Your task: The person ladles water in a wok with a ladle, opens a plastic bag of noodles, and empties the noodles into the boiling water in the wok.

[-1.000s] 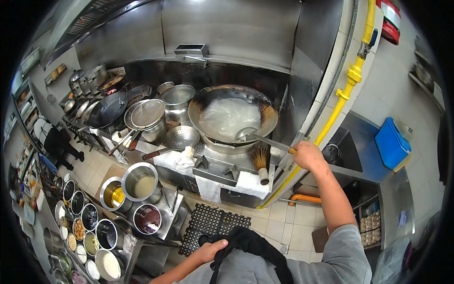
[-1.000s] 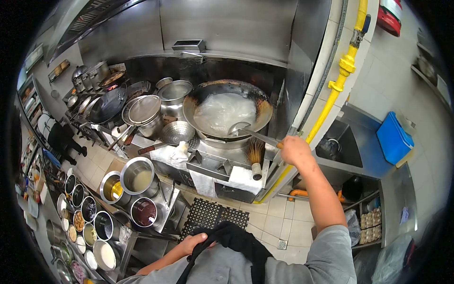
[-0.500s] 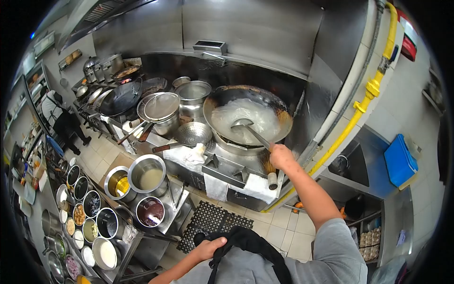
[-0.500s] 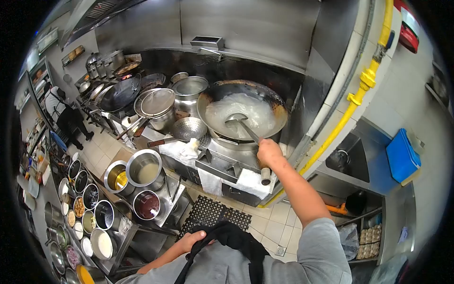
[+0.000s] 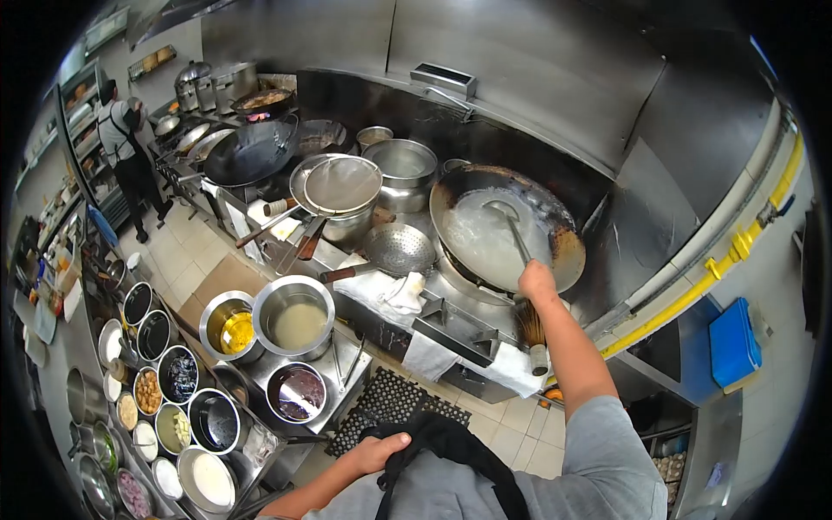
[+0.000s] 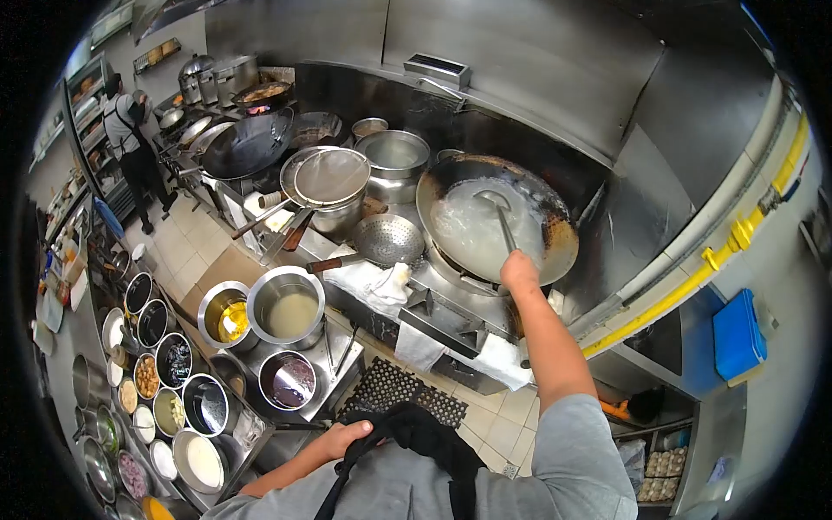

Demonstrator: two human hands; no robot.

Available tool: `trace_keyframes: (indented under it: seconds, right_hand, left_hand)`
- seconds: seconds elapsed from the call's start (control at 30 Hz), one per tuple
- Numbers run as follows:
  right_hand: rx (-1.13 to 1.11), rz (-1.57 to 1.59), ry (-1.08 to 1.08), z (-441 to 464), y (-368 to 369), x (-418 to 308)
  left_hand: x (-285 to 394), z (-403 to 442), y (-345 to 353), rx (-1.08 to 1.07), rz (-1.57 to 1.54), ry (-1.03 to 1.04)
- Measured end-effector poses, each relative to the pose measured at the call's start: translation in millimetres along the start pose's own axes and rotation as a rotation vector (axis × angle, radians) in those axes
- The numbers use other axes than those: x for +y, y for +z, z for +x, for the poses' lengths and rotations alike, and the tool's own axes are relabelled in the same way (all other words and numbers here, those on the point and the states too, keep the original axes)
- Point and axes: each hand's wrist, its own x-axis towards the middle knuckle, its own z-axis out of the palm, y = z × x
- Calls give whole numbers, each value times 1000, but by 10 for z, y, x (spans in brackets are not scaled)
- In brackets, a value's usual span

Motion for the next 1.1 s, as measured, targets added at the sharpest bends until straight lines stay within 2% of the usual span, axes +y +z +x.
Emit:
trace_keyframes:
  seconds: [0.07,0.2,0.33,0.43,0.57,0.7,0.8,0.93,1.0,1.07,1.1]
  right_hand:
    - [52,-4,51,52,-51,-174]
    - [133,135,15,439,259,-156]
    - [91,90,21,453,244,-271]
    - [66,113,90,208,47,-452]
    - [3,84,51,-93,-121,-596]
    - [40,104,-88,-305,-107,-496]
    - [73,146,-97,-531,-139,-460]
    - [21,185,-180,-791,-327,-330]
    - [7,232,-170,-971,-495,-281]
    - [-113,253,-133,-1082,-563,-157]
    - [-90,264,-110,-1143,-545,-78]
  left_hand:
    - [-45,13,-193,-16,-9,-11]
    - [-192,47,-538,-63,-29,-28]
    - [-169,31,-715,-188,-59,-30]
    - [77,-80,-706,-166,-81,-115]
    - [-65,-21,-810,-203,-62,-95]
    - [142,-39,-713,-223,-62,-89]
    - [122,40,-670,-261,4,-90]
    - [231,106,-493,-301,19,-70]
    - [288,126,-380,-277,46,-65]
    - [274,183,-296,-255,69,-62]
    - [219,237,-279,-253,94,-64]
